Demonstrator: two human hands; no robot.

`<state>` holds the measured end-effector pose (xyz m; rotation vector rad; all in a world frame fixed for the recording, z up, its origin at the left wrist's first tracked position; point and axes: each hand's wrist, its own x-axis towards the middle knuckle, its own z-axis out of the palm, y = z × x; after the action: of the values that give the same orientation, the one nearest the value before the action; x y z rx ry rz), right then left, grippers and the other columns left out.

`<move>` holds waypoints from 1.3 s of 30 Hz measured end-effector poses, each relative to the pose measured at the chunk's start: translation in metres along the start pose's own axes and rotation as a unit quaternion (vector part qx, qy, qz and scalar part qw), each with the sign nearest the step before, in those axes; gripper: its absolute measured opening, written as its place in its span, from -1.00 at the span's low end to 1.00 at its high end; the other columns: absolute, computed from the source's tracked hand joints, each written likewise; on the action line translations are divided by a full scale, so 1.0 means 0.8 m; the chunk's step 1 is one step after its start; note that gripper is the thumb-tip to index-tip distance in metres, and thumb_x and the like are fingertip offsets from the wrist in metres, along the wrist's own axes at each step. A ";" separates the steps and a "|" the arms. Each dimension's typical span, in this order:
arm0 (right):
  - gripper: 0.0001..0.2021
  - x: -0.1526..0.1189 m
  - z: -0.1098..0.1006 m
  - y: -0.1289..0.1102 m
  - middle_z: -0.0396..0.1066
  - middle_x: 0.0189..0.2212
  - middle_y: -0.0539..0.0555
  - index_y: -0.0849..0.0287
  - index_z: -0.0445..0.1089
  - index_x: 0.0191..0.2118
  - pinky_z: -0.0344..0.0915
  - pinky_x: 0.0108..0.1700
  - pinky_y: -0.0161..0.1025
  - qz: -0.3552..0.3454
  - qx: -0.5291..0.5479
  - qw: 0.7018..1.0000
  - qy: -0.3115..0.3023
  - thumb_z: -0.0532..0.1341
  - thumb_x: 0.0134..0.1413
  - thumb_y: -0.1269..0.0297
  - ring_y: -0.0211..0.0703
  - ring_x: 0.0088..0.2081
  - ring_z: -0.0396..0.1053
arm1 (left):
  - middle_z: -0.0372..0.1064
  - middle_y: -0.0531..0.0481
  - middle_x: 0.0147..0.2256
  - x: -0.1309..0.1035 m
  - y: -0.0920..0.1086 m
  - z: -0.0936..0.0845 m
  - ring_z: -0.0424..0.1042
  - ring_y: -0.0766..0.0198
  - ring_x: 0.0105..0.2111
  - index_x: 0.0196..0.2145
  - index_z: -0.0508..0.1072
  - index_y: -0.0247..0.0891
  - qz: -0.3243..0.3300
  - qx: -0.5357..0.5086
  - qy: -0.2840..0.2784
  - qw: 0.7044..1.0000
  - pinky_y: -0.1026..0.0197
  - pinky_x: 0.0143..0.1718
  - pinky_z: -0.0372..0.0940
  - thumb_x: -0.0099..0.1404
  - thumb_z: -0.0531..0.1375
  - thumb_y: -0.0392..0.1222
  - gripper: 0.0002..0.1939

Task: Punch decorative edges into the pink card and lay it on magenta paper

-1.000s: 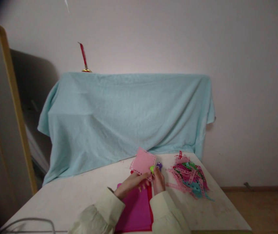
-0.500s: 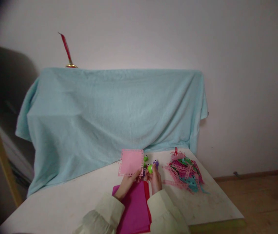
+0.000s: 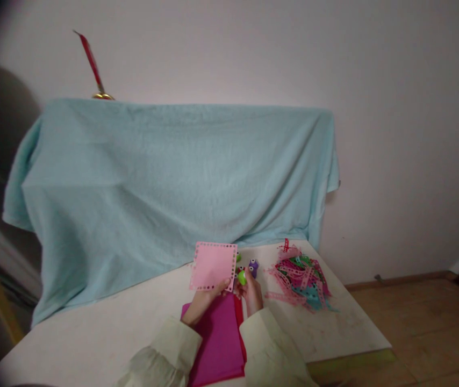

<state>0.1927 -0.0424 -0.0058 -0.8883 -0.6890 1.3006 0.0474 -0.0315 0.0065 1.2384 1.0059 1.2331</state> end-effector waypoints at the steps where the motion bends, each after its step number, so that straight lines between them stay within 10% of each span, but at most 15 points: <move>1: -0.49 0.001 -0.001 0.001 0.30 -0.66 -0.02 0.18 0.32 -0.55 0.08 -0.59 -0.32 0.000 0.000 1.000 0.001 0.17 -0.02 -0.23 -0.31 -0.66 0.16 | 0.46 -0.06 -0.53 0.004 -0.004 -0.001 0.42 0.19 -0.51 -0.41 0.50 -0.30 -0.017 0.015 -0.024 0.999 0.14 -0.36 0.32 0.06 0.30 0.10 -0.64; 6: -0.51 0.003 -0.004 0.003 0.30 -0.65 -0.01 0.19 0.34 -0.56 0.06 -0.60 -0.32 0.016 0.009 1.000 0.001 0.16 0.05 -0.18 -0.31 -0.65 0.16 | 0.31 -0.02 -0.74 0.025 -0.025 -0.007 0.27 0.30 -0.76 -0.65 0.41 -0.32 -0.069 0.041 -0.069 0.994 0.27 -0.67 0.15 0.14 0.14 0.28 -0.43; 32: -0.46 0.007 -0.009 0.002 0.32 -0.65 0.02 0.17 0.34 -0.56 0.04 -0.62 -0.30 0.041 0.000 0.999 0.009 0.13 -0.01 -0.27 -0.27 -0.67 0.15 | 0.37 -0.08 -0.65 0.012 -0.004 -0.007 0.33 0.22 -0.61 -0.65 0.47 -0.29 0.018 0.047 -0.094 0.994 0.19 -0.42 0.22 0.28 0.05 0.16 -0.45; 39: -0.53 -0.004 -0.007 -0.004 0.12 -0.71 -0.11 0.21 0.37 -0.46 -0.15 -0.65 -0.33 -0.098 -0.088 0.990 0.052 0.12 0.09 -0.17 -0.39 -0.71 -0.06 | 0.36 -0.09 -0.66 0.008 0.010 -0.002 0.30 0.23 -0.62 -0.67 0.45 -0.29 0.014 0.037 -0.093 0.995 0.17 -0.43 0.21 0.29 0.05 0.15 -0.44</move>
<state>0.1983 -0.0463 -0.0056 -0.9967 -0.7970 1.0234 0.0456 -0.0258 0.0151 1.4017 0.9075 1.0881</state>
